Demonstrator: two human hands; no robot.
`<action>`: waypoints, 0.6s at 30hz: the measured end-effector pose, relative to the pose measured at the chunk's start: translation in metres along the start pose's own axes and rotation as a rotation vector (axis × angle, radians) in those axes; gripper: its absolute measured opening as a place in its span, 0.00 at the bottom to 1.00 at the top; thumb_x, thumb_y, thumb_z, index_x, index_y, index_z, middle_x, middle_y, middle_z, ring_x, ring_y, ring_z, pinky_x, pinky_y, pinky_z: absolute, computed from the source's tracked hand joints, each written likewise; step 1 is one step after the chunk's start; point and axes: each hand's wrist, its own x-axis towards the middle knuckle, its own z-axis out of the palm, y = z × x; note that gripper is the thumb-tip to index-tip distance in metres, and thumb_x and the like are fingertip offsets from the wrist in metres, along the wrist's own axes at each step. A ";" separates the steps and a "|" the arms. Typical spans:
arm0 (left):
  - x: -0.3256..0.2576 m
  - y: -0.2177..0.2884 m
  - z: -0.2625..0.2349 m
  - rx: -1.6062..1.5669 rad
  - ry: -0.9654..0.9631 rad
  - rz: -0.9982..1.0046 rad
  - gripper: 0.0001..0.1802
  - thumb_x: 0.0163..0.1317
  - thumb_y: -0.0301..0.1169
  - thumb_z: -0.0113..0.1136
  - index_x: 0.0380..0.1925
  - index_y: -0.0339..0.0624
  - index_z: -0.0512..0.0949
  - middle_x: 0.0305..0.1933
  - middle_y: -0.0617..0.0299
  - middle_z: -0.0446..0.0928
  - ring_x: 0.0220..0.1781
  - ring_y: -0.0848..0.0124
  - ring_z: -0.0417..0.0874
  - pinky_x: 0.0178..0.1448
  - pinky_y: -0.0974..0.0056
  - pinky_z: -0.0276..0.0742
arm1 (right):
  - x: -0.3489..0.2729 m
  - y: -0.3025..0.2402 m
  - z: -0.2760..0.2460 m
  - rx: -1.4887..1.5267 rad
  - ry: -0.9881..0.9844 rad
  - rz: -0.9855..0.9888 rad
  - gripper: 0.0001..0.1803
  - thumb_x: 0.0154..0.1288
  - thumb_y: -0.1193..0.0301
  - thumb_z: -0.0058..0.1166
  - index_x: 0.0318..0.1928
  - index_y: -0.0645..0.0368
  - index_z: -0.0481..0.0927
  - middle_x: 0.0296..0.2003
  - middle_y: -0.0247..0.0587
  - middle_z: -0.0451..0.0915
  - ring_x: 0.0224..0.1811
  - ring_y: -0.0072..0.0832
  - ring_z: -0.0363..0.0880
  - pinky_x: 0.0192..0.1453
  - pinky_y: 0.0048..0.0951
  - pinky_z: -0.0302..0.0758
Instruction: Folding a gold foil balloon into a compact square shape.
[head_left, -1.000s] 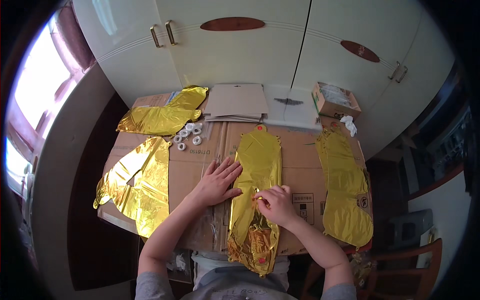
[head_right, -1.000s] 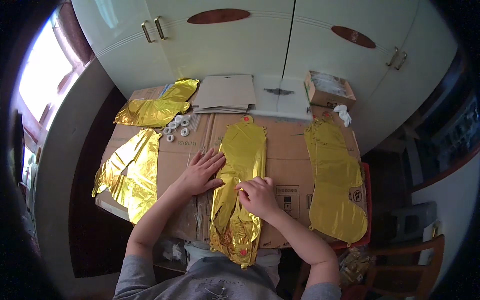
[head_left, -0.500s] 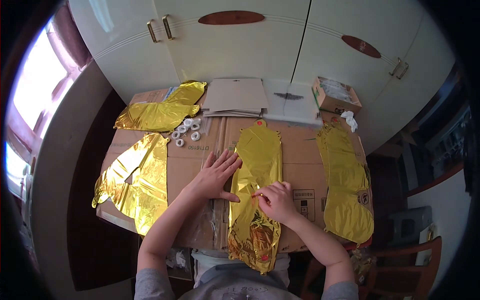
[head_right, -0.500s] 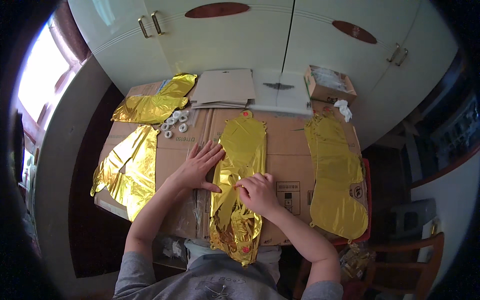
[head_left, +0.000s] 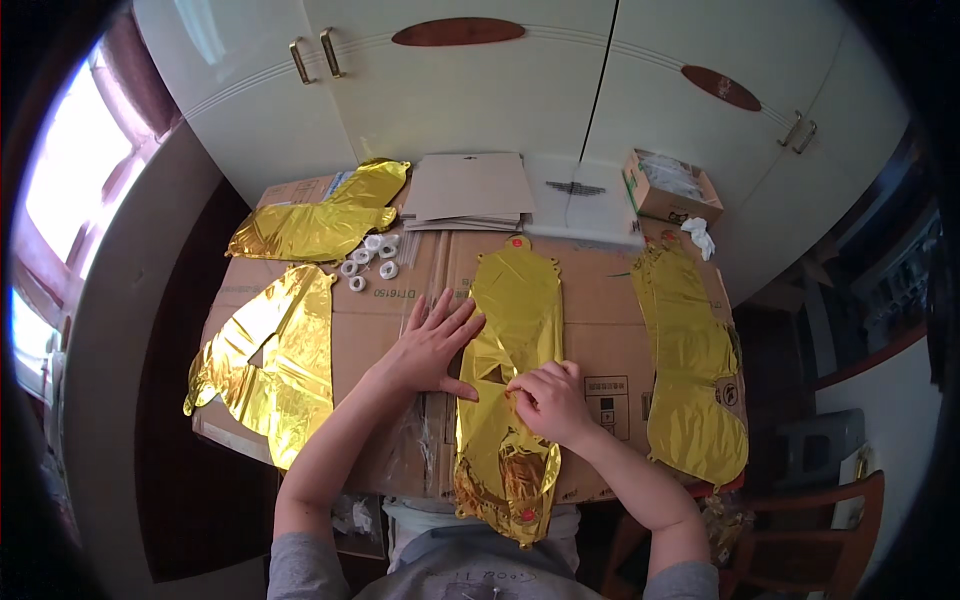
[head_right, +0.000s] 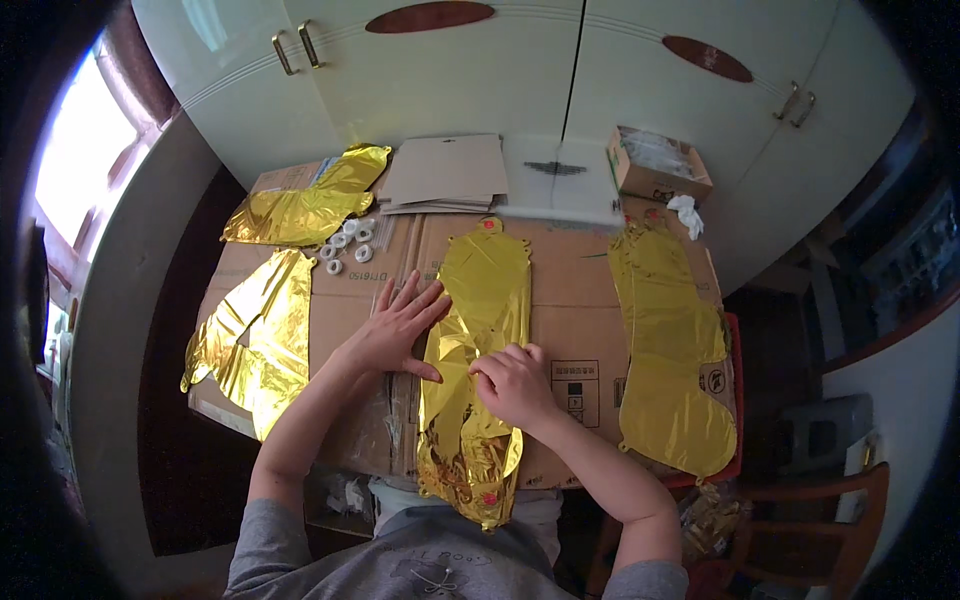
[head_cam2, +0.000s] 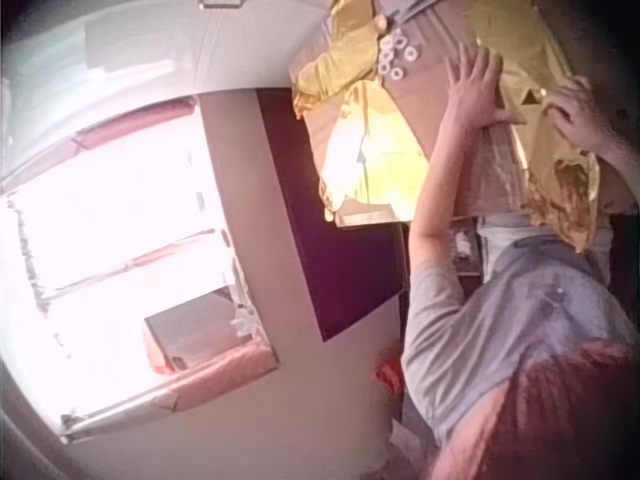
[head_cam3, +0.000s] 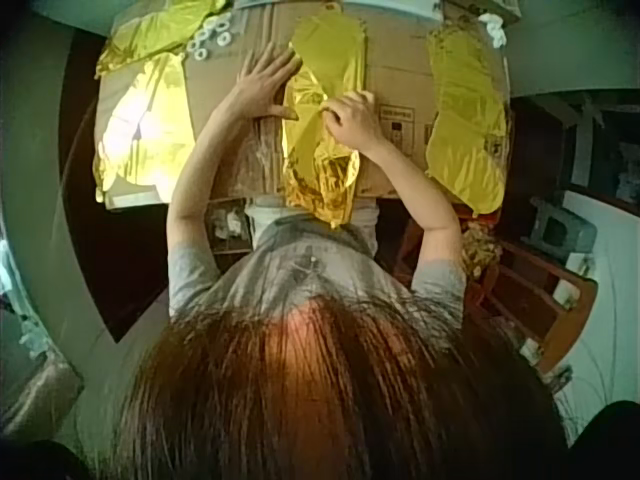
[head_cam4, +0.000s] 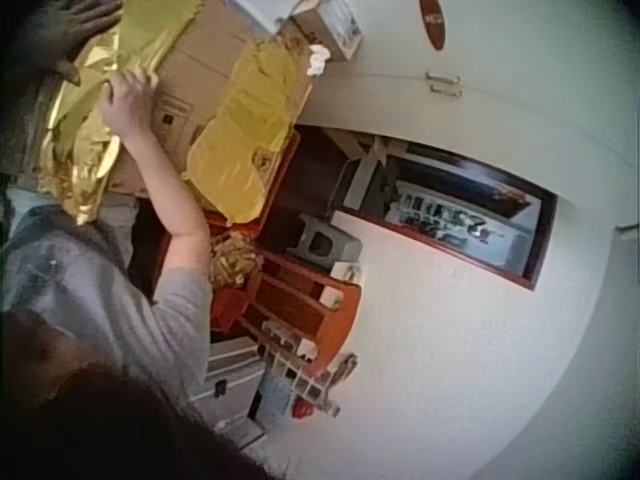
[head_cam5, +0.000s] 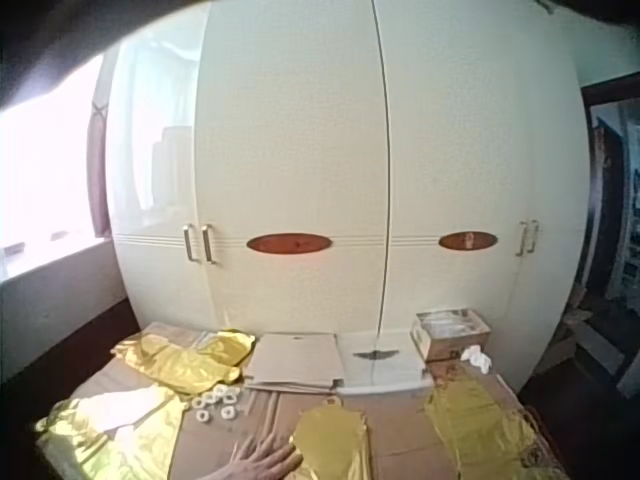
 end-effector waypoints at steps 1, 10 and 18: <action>0.000 0.000 0.000 0.003 -0.003 -0.002 0.71 0.35 0.79 0.59 0.75 0.47 0.53 0.79 0.48 0.52 0.81 0.41 0.41 0.77 0.32 0.36 | 0.000 0.000 0.000 0.001 -0.005 0.003 0.06 0.57 0.73 0.58 0.34 0.47 0.82 0.29 0.26 0.83 0.37 0.27 0.77 0.53 0.38 0.62; 0.002 0.000 0.001 0.012 -0.018 -0.006 0.71 0.35 0.79 0.60 0.75 0.48 0.53 0.79 0.48 0.52 0.81 0.41 0.40 0.77 0.32 0.35 | 0.000 -0.002 -0.002 -0.010 -0.016 -0.005 0.05 0.57 0.73 0.56 0.34 0.48 0.81 0.30 0.27 0.83 0.38 0.29 0.78 0.54 0.40 0.62; 0.002 -0.001 0.002 0.020 -0.017 0.000 0.70 0.35 0.79 0.59 0.75 0.49 0.54 0.79 0.49 0.51 0.81 0.40 0.40 0.77 0.32 0.35 | 0.000 -0.001 -0.001 0.003 -0.031 0.004 0.05 0.57 0.73 0.56 0.34 0.48 0.82 0.30 0.28 0.83 0.38 0.29 0.78 0.55 0.40 0.62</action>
